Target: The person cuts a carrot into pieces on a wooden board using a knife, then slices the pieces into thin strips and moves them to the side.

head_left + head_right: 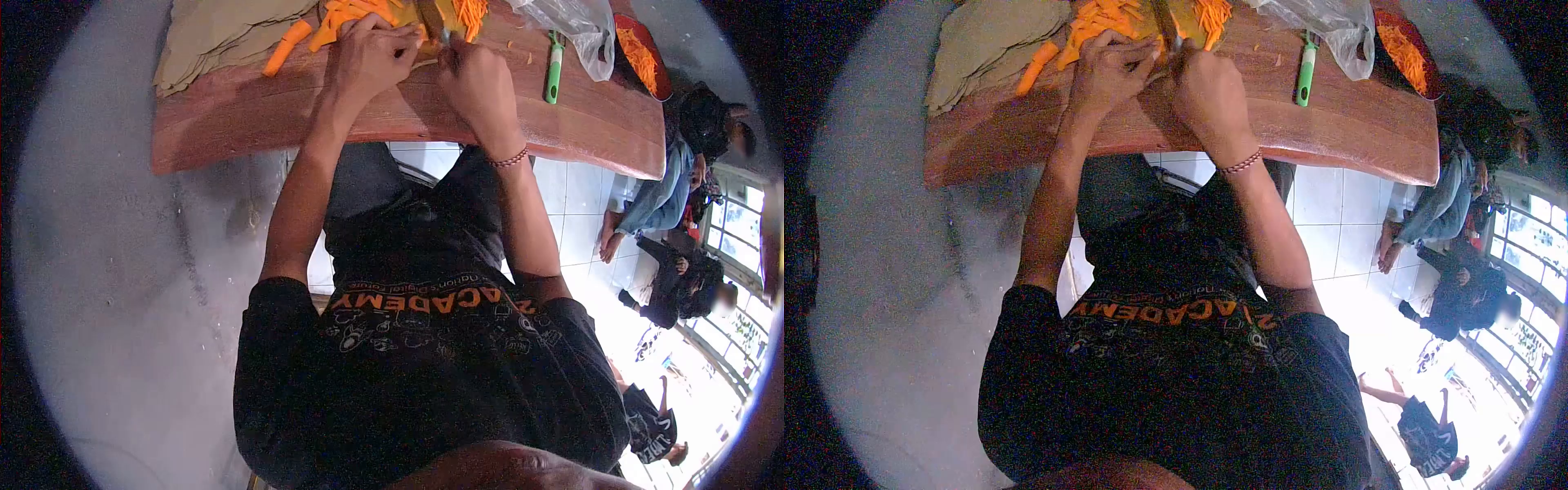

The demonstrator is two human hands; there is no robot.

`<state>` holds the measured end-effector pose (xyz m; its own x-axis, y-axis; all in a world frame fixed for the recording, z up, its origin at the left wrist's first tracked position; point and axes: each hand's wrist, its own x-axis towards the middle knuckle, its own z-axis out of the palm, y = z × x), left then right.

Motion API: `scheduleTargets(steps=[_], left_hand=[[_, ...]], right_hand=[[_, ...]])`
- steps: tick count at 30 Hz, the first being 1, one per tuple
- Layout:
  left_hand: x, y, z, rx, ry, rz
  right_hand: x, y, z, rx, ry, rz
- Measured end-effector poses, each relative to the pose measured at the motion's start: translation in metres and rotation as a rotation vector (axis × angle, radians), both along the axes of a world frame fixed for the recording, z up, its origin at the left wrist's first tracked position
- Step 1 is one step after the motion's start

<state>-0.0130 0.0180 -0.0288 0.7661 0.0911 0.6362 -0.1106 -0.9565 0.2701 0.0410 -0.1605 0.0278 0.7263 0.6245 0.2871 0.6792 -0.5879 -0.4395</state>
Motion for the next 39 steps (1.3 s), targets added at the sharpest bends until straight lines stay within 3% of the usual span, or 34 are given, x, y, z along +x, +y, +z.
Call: scheduleTargets(steps=[10,26,35,39], left_hand=[[-0.002,-0.003,0.003,0.056,-0.029,0.027],[-0.003,-0.003,0.006,0.01,0.0,0.017],[-0.002,0.0,0.001,0.016,-0.001,0.006],[-0.002,-0.001,0.0,0.029,-0.041,0.029]], right_hand=[[-0.017,-0.008,0.017,0.115,0.033,0.018],[-0.033,-0.002,0.019,0.025,0.133,-0.048],[0.004,0.01,-0.01,0.047,0.022,0.006],[-0.002,0.003,0.01,0.05,-0.02,0.03]])
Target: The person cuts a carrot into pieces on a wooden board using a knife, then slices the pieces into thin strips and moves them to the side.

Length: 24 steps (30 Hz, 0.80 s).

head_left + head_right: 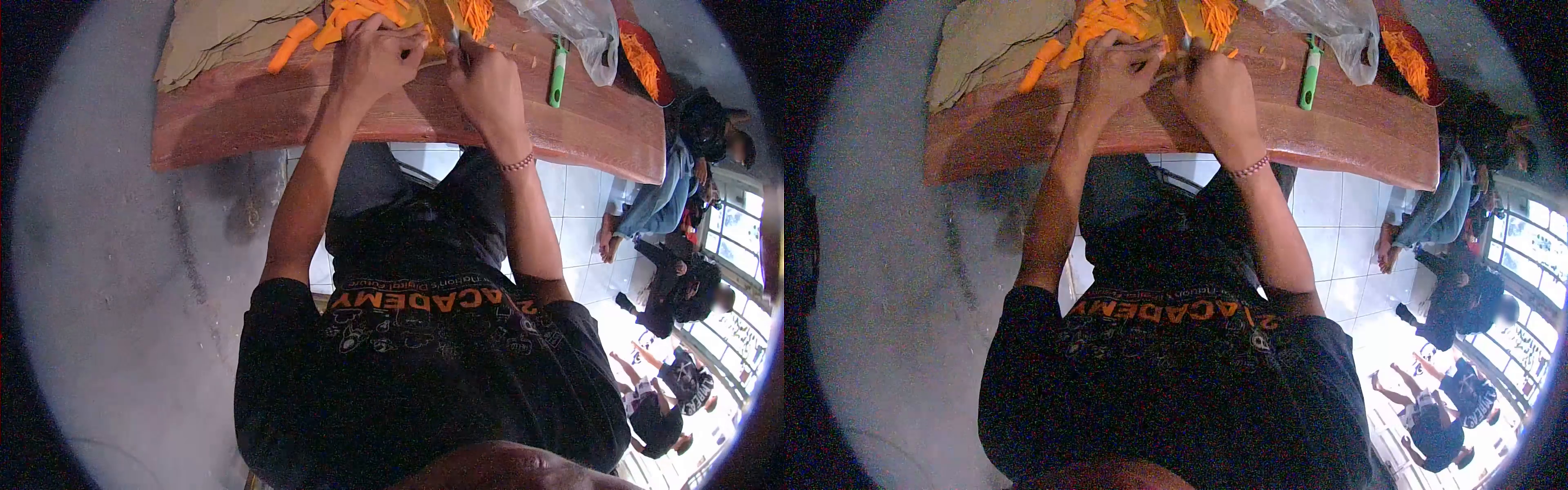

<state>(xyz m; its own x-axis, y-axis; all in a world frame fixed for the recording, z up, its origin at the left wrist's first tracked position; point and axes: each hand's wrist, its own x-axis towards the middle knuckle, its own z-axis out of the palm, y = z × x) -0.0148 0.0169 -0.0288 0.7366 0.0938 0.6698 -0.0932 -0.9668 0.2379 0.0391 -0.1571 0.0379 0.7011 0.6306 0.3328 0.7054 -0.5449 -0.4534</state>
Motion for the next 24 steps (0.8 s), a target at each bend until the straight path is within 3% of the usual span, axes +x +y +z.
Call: scheduleTargets(steps=[13,24], left_hand=[[-0.001,-0.003,0.005,-0.024,0.0,-0.018],[0.0,-0.002,0.007,-0.023,0.022,-0.013]], right_hand=[[-0.027,-0.008,0.01,-0.039,0.152,-0.088],[-0.02,0.009,-0.001,-0.062,0.107,-0.082]])
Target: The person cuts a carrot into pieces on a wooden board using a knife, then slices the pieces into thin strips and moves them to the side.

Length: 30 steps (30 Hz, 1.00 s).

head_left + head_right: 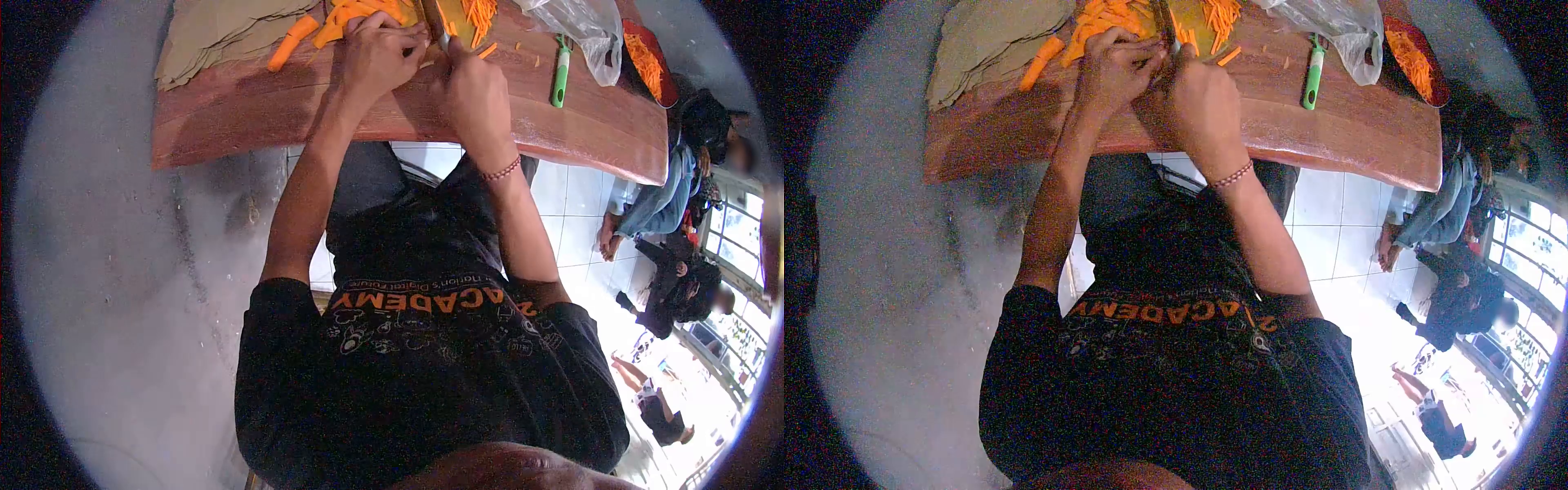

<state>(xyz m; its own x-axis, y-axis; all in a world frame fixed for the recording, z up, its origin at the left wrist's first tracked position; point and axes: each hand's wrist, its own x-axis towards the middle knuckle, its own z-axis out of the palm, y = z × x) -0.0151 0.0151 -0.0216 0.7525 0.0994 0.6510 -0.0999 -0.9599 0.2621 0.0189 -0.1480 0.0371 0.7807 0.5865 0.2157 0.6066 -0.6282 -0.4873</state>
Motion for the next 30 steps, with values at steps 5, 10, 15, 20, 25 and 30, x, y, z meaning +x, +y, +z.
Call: scheduleTargets(steps=[5,10,15,20,25,30], left_hand=[[0.0,0.0,-0.003,-0.002,0.038,0.026],[0.002,-0.002,-0.008,-0.021,-0.023,0.053],[0.0,-0.003,-0.006,-0.064,-0.06,0.048],[-0.004,-0.005,-0.004,-0.145,-0.095,0.04],[-0.006,-0.003,-0.002,-0.014,-0.091,0.006],[-0.005,-0.002,-0.006,0.043,-0.126,-0.007]], right_hand=[[0.022,0.005,-0.005,0.09,-0.126,0.063],[0.015,-0.008,0.004,0.095,-0.07,0.002],[0.008,-0.015,0.006,0.113,-0.066,0.023],[0.0,-0.015,0.01,0.126,-0.026,0.004],[-0.007,-0.014,0.008,0.058,-0.008,0.025],[-0.011,-0.012,0.011,0.085,-0.031,0.016]])
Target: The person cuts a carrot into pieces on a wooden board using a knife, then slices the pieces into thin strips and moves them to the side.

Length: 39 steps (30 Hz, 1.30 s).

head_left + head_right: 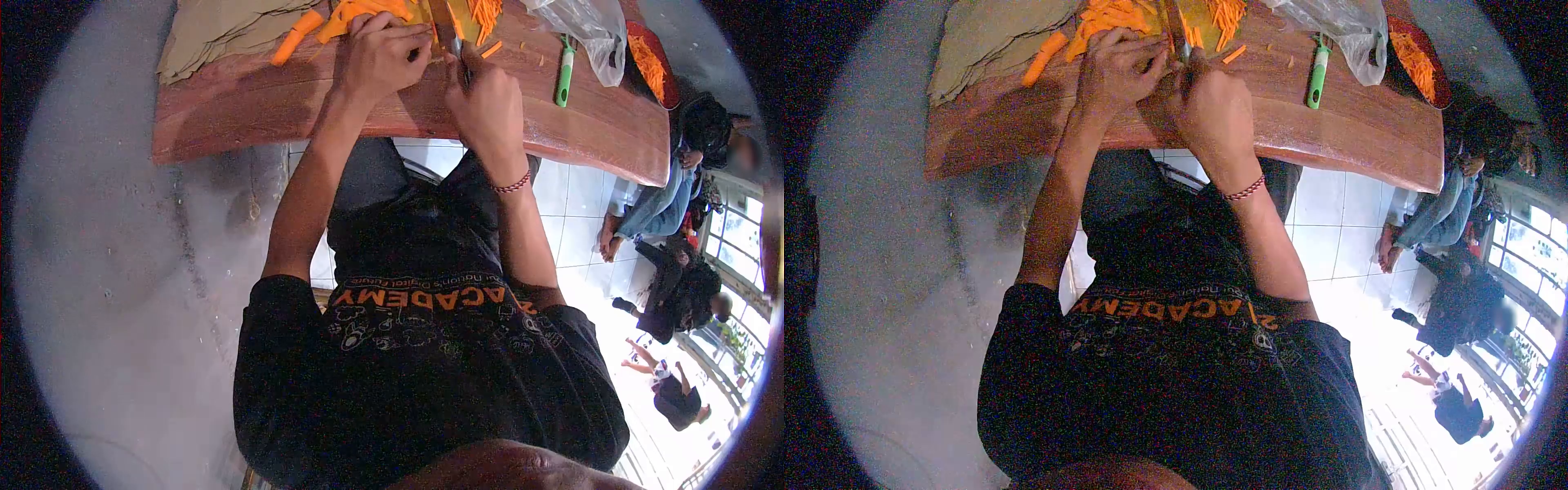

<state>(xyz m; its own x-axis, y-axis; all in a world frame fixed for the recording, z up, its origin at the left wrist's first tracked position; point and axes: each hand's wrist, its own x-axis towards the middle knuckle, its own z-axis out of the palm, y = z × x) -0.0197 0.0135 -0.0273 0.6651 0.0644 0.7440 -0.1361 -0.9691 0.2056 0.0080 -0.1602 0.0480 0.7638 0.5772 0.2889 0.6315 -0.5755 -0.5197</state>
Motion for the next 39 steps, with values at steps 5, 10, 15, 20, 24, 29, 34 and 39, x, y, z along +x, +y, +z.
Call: scheduleTargets(steps=[5,10,15,20,24,29,34,39], left_hand=[[0.0,0.0,0.0,0.019,-0.035,-0.009],[0.0,0.001,0.0,0.046,-0.022,-0.004],[-0.001,0.0,-0.001,0.047,-0.032,0.003],[-0.004,-0.003,0.003,0.029,-0.033,0.019],[-0.007,-0.003,0.004,0.017,0.024,0.053],[-0.005,-0.001,0.0,-0.002,0.016,0.04],[-0.006,-0.003,0.004,-0.018,0.023,0.035],[-0.007,-0.002,0.003,-0.01,-0.007,0.019]], right_hand=[[-0.003,-0.001,-0.001,0.003,0.007,-0.014],[-0.004,-0.001,-0.002,-0.002,-0.016,0.001],[-0.006,-0.002,0.001,0.009,-0.006,-0.028],[0.0,-0.004,-0.003,0.075,0.021,-0.057],[0.001,-0.002,-0.007,0.012,0.016,-0.038],[0.005,0.001,-0.007,0.022,0.025,-0.018],[0.006,-0.003,-0.006,0.045,0.041,-0.023],[0.005,-0.005,-0.008,0.051,0.067,-0.056]])
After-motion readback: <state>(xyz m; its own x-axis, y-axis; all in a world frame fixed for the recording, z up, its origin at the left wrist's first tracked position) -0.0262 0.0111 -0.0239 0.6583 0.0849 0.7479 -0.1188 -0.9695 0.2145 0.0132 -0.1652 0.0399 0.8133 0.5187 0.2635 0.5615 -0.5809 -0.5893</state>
